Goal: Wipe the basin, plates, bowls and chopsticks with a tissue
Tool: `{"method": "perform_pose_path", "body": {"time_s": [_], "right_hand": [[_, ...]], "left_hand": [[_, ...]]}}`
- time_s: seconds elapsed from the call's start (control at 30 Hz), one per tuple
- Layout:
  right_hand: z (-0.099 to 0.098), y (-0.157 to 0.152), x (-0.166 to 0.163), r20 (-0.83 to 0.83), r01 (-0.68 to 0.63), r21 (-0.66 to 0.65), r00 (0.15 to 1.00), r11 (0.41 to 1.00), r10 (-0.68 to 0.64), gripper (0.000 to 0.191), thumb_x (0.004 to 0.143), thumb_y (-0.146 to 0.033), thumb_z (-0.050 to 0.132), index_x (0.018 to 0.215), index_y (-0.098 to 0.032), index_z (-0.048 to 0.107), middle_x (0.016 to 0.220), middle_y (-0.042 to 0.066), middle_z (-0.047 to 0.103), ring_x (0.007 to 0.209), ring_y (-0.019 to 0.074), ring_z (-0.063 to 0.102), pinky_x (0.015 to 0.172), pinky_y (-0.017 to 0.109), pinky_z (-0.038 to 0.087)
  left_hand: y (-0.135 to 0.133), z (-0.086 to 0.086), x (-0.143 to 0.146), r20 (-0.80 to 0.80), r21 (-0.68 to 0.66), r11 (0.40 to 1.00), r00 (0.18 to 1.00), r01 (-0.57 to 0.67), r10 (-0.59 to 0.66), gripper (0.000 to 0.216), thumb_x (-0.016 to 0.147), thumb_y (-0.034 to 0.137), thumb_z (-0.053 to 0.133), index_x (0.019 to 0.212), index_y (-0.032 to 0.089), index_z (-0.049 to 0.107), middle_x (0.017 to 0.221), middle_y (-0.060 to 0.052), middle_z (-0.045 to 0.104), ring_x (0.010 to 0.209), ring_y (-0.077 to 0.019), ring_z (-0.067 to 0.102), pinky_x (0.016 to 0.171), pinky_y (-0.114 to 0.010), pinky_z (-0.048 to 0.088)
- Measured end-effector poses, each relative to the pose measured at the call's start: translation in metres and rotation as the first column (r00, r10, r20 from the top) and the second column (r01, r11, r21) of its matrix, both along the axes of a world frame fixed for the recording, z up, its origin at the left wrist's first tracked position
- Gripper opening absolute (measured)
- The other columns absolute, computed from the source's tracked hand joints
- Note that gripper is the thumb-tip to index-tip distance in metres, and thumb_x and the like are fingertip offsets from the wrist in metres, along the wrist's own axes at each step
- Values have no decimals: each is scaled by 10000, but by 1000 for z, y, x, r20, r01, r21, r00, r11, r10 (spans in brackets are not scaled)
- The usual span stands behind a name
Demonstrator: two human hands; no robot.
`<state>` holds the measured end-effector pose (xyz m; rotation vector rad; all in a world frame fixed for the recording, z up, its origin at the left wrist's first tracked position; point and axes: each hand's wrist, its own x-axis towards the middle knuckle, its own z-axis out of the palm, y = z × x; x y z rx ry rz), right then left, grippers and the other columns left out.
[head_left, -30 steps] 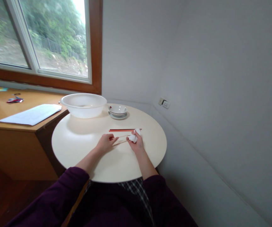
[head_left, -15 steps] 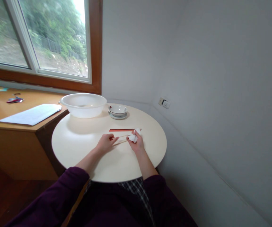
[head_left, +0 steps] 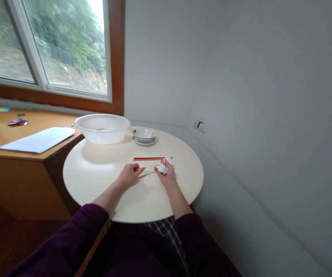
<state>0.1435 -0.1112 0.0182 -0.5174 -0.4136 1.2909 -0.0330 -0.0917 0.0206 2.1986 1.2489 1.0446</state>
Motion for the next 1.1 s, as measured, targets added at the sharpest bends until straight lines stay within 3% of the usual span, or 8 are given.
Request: {"method": "perform_pose_path", "body": {"time_s": [1.1], "right_hand": [[4,-2,-2,41,25,-15,999,1000,-24,169,694,-194,596,690,-213,428,546,-92,457,496,84,455,525,236,433]], "left_hand": [[-2,1,1,10,-8,1000,1000,8,-8,407,751,481,475,485,181,403,461,45,362,491,-94,313,496,-238,254]]}}
